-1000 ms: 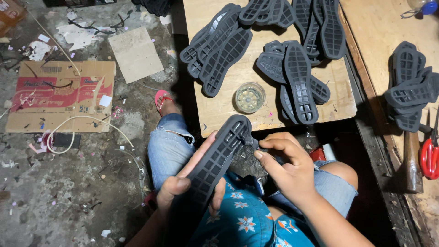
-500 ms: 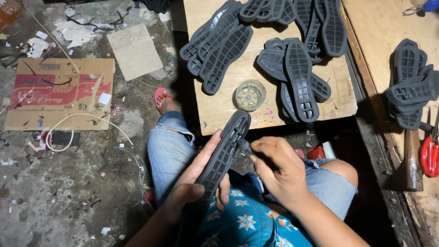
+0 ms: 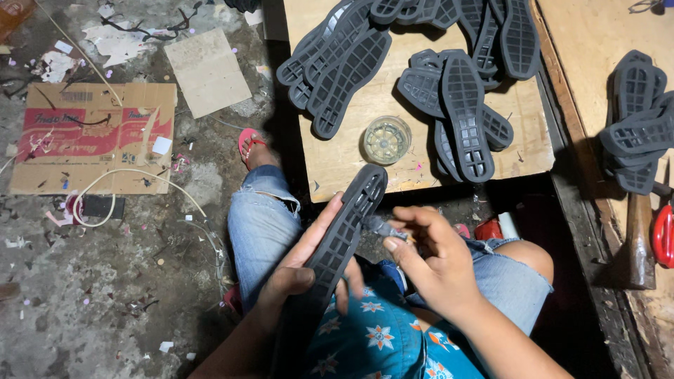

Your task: The person sits on the floor of a shoe workshop and opens a white plastic jug of glue. They hold a black rubber shoe sole in one hand, dip a small applicator into a shallow glue container, and spread glue over the textured underside of the sole, setting finished soles on the floor and repeating with more soles.

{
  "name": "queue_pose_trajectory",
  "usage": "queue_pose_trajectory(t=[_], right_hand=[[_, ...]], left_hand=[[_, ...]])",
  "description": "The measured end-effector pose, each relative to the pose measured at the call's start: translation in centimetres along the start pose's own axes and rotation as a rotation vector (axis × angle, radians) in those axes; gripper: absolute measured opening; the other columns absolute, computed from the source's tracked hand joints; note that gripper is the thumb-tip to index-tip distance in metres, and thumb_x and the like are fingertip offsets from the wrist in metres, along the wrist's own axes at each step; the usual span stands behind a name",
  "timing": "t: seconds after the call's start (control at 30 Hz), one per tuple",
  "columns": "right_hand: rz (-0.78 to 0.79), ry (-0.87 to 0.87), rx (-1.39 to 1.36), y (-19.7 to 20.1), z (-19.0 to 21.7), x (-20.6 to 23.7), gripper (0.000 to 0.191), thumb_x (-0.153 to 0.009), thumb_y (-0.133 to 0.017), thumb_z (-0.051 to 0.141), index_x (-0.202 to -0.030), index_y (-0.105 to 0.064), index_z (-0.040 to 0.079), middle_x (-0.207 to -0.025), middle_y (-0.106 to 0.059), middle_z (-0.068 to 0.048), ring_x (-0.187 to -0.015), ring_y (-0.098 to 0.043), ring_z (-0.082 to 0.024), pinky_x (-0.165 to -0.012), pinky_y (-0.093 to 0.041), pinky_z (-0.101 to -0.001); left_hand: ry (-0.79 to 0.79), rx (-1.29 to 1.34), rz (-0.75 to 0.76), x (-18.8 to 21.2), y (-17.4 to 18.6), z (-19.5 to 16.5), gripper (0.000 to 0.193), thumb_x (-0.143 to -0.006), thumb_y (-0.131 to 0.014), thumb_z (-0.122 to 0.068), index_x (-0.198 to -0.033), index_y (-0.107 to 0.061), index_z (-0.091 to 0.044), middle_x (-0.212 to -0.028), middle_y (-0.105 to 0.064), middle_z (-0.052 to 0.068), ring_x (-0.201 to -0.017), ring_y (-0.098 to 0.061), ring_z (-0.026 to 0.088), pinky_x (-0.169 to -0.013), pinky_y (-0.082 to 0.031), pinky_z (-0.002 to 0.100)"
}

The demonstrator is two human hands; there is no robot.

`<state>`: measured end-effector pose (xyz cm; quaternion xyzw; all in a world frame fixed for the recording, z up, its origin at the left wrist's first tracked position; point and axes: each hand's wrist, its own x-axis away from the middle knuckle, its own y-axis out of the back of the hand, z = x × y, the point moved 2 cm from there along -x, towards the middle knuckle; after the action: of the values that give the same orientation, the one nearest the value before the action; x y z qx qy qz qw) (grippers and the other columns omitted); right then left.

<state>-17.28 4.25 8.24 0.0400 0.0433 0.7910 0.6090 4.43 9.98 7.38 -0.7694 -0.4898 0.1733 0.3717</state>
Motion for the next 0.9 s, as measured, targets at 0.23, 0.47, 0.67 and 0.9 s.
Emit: queue_pose_trajectory(t=[0.23,0.47,0.67,0.9], right_hand=[[-0.027,0.528,0.574,-0.7,2.1,-0.3,0.039,-0.085,-0.077,0.000,-0.122,-0.066,0.000,-0.105,-0.064,-0.015,-0.092,-0.066,-0.025,-0.078,-0.053,-0.0308],[0.193,0.659,0.582,-1.4,2.9,0.7,0.037,-0.085,-0.079,0.002,-0.121,-0.068,-0.001,-0.096,-0.067,-0.012,-0.085,-0.067,-0.026,-0.073,-0.055,-0.0330],[-0.148,0.480,0.657,1.7,0.6,-4.1,0.027,-0.087,-0.082,0.008,-0.110,-0.068,0.002,-0.095,-0.068,-0.011,-0.080,-0.067,-0.024,-0.072,-0.053,-0.0331],[-0.024,0.420,0.799,4.3,-3.0,-12.5,0.020,-0.086,-0.080,0.004,-0.105,-0.074,0.002,-0.093,-0.066,-0.015,-0.087,-0.067,-0.032,-0.076,-0.053,-0.0381]], left_hand=[[-0.075,0.183,-0.059,-0.6,-1.3,0.1,0.120,-0.078,-0.072,-0.045,-0.168,-0.002,-0.012,-0.165,-0.026,0.016,-0.149,-0.043,0.026,-0.120,-0.045,0.050],[-0.096,0.353,-0.045,-0.9,-0.6,0.7,0.116,-0.075,-0.068,-0.039,-0.168,-0.004,-0.015,-0.168,-0.023,0.018,-0.155,-0.028,0.034,-0.126,-0.020,0.061],[-0.190,0.521,-0.148,-1.0,0.6,1.6,0.100,-0.080,-0.061,-0.035,-0.163,-0.014,-0.004,-0.167,-0.026,0.015,-0.156,-0.025,0.032,-0.121,-0.016,0.074],[-0.270,0.687,-0.085,0.4,2.7,1.4,0.091,-0.097,-0.050,-0.046,-0.161,-0.014,0.009,-0.171,-0.018,0.019,-0.160,-0.018,0.033,-0.122,-0.014,0.071]])
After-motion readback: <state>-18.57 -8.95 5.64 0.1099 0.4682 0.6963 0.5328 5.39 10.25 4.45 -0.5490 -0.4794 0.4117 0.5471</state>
